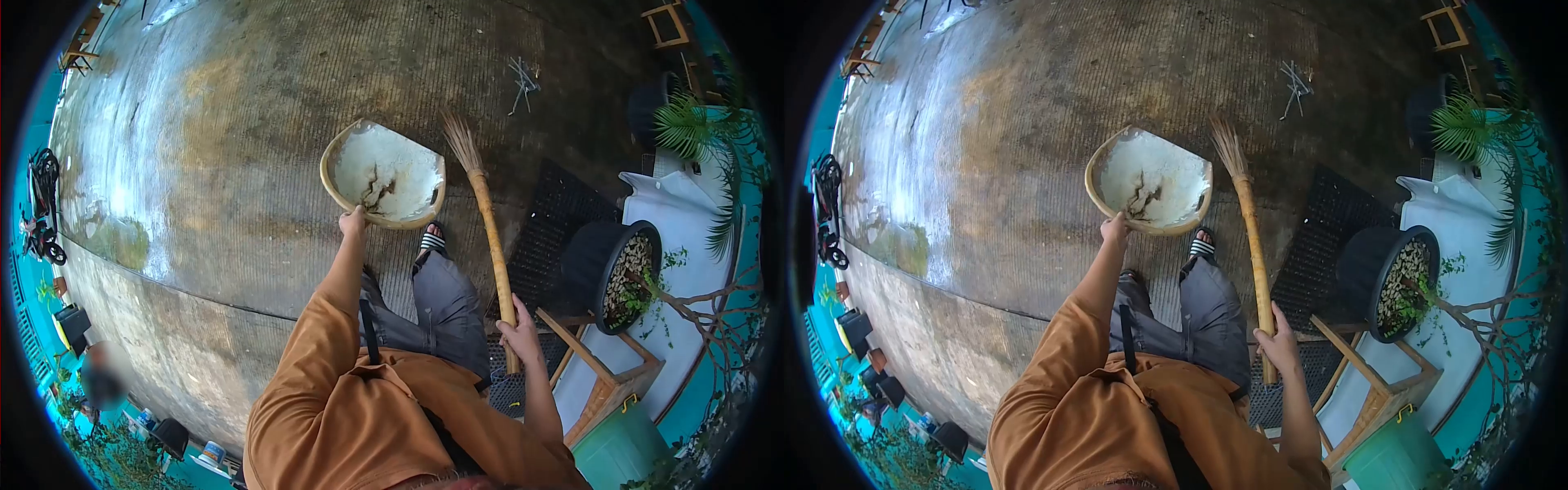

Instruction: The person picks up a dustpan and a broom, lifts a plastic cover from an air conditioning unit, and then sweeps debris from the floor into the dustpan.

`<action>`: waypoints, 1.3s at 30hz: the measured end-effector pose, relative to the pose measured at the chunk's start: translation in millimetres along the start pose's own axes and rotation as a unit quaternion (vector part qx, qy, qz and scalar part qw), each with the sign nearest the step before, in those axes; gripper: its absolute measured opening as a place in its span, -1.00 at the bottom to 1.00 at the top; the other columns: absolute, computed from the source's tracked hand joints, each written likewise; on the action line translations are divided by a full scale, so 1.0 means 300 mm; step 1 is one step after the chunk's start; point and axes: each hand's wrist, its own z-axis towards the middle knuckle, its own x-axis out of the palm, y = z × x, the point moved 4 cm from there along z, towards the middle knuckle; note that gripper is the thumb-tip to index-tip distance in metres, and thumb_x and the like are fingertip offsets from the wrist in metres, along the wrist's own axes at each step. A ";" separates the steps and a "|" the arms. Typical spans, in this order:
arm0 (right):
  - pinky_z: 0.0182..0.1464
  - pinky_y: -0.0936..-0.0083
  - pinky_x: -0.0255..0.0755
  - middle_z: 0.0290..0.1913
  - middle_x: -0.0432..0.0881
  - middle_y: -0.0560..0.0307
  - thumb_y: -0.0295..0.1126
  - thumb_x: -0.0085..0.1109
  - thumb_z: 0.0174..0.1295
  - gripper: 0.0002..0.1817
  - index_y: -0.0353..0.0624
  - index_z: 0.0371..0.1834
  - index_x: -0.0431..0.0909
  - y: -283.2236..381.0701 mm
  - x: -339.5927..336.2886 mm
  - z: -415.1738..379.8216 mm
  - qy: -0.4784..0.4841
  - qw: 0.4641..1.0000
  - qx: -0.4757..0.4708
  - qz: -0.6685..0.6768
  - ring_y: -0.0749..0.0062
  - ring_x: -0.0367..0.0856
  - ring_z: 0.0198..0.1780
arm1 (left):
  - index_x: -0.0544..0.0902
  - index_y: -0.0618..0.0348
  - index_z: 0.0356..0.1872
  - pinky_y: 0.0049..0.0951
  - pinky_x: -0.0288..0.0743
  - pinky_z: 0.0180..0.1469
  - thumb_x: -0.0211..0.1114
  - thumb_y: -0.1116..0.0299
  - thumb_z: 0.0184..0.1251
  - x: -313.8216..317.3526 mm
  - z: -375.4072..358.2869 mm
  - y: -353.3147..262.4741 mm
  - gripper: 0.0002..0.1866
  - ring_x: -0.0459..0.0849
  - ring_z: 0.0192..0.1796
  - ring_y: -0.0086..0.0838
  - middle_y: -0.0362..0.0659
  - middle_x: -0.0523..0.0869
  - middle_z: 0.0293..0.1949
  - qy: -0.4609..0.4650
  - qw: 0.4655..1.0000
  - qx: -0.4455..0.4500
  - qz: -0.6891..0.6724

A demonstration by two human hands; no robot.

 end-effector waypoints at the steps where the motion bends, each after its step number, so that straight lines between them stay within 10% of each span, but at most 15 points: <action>1: -0.48 0.51 0.48 -0.35 0.59 0.06 -0.45 0.12 0.08 -0.24 -0.13 0.40 0.06 0.029 -0.014 0.043 0.004 1.000 -0.003 -0.029 0.48 0.54 -0.56 | 0.45 0.41 -0.06 -0.20 0.62 -0.15 0.24 0.40 0.19 0.053 0.036 0.022 -0.65 0.60 -0.06 -0.23 0.02 0.55 -0.10 0.045 0.999 -0.008 -0.011; 5: -0.40 0.47 0.50 -0.37 0.61 0.01 -0.39 0.14 0.06 -0.23 -0.07 0.40 0.08 0.052 -0.068 0.183 0.018 0.993 0.010 -0.114 0.43 0.59 -0.52 | 0.30 0.30 0.20 -0.04 0.34 0.21 0.17 0.33 0.32 0.233 0.081 0.150 -0.52 0.23 0.32 -0.21 0.03 0.30 0.23 0.215 0.958 -0.169 -0.093; 12: -0.36 0.46 0.52 -0.36 0.63 -0.05 -0.37 0.15 0.01 -0.22 -0.05 0.39 0.12 0.044 -0.136 0.254 0.060 0.990 0.044 -0.118 0.36 0.63 -0.48 | 0.14 0.26 0.31 -0.03 0.06 0.35 0.01 0.14 0.40 0.296 0.031 0.228 -0.42 0.11 0.41 -0.24 -0.04 0.27 0.30 0.240 0.948 -0.187 -0.091; 21: -0.42 0.50 0.49 -0.36 0.62 0.01 -0.38 0.15 0.00 -0.23 -0.19 0.37 0.13 0.087 -0.258 0.234 0.081 0.995 -0.007 -0.062 0.43 0.59 -0.56 | 0.46 0.29 0.03 -0.23 0.53 -0.13 0.08 0.12 0.34 0.029 -0.268 -0.071 -0.57 0.59 -0.04 -0.32 -0.08 0.58 -0.05 0.183 0.948 -0.037 0.257; 24: -0.47 0.54 0.47 -0.34 0.60 0.04 -0.41 0.15 0.00 -0.24 -0.28 0.35 0.14 0.118 -0.307 0.199 0.085 0.995 -0.050 -0.024 0.48 0.57 -0.58 | 0.52 0.30 -0.09 -0.31 0.56 -0.42 0.11 0.15 0.29 -0.137 -0.387 -0.217 -0.61 0.69 -0.30 -0.38 -0.03 0.65 -0.25 0.205 0.780 0.091 0.584; 26: -0.49 0.56 0.46 -0.35 0.60 0.05 -0.43 0.15 0.00 -0.26 -0.31 0.33 0.16 0.163 -0.350 0.172 0.083 0.994 -0.062 0.024 0.50 0.56 -0.59 | 0.56 0.34 -0.32 -0.24 0.61 -0.46 -0.01 0.23 0.29 -0.296 -0.486 -0.211 -0.67 0.72 -0.41 -0.24 0.08 0.68 -0.34 0.384 0.536 0.114 0.743; 27: -0.51 0.56 0.46 -0.38 0.60 0.06 -0.45 0.15 0.01 -0.27 -0.31 0.33 0.16 0.194 -0.365 0.161 0.085 0.995 -0.038 0.033 0.49 0.56 -0.60 | 0.55 0.36 -0.30 -0.18 0.63 -0.43 -0.05 0.20 0.32 -0.334 -0.683 -0.319 -0.63 0.73 -0.33 -0.22 0.09 0.68 -0.20 0.258 0.671 -0.100 0.688; 31: -0.62 0.54 0.43 -0.49 0.50 0.13 -0.53 0.14 0.00 -0.28 -0.29 0.32 0.16 0.313 -0.388 0.210 0.085 0.995 -0.049 0.009 0.50 0.50 -0.68 | 0.43 0.35 0.07 -0.09 0.63 -0.28 -0.13 0.20 0.34 -0.692 -1.043 -0.378 -0.55 0.68 -0.15 -0.13 0.10 0.61 -0.02 0.235 0.592 -0.371 0.676; 33: -0.62 0.53 0.43 -0.52 0.49 0.14 -0.53 0.15 -0.01 -0.29 -0.29 0.31 0.18 0.413 -0.376 0.241 0.087 0.994 -0.062 0.012 0.49 0.49 -0.69 | 0.56 0.18 -0.06 -0.28 0.55 -0.31 -0.03 0.09 0.34 -0.853 -1.141 -0.285 -0.60 0.65 -0.33 -0.38 -0.08 0.69 -0.21 0.363 0.459 -0.287 0.759; 34: -0.62 0.52 0.43 -0.54 0.48 0.15 -0.53 0.15 -0.01 -0.30 -0.29 0.30 0.20 0.456 -0.362 0.251 0.086 0.994 -0.058 0.015 0.47 0.49 -0.70 | 0.62 0.11 -0.22 -0.39 0.49 -0.28 0.03 0.04 0.32 -1.033 -1.120 -0.188 -0.63 0.62 -0.31 -0.49 -0.22 0.68 -0.32 0.358 0.652 -0.366 0.559; 39: -0.63 0.50 0.43 -0.53 0.48 0.13 -0.52 0.15 -0.03 -0.34 -0.32 0.24 0.25 0.654 -0.192 0.311 0.056 0.996 -0.074 -0.005 0.44 0.49 -0.70 | 0.62 0.11 -0.21 -0.39 0.48 -0.25 0.06 0.05 0.31 -1.085 -1.240 -0.254 -0.64 0.61 -0.29 -0.50 -0.24 0.68 -0.31 0.341 0.779 -0.273 0.450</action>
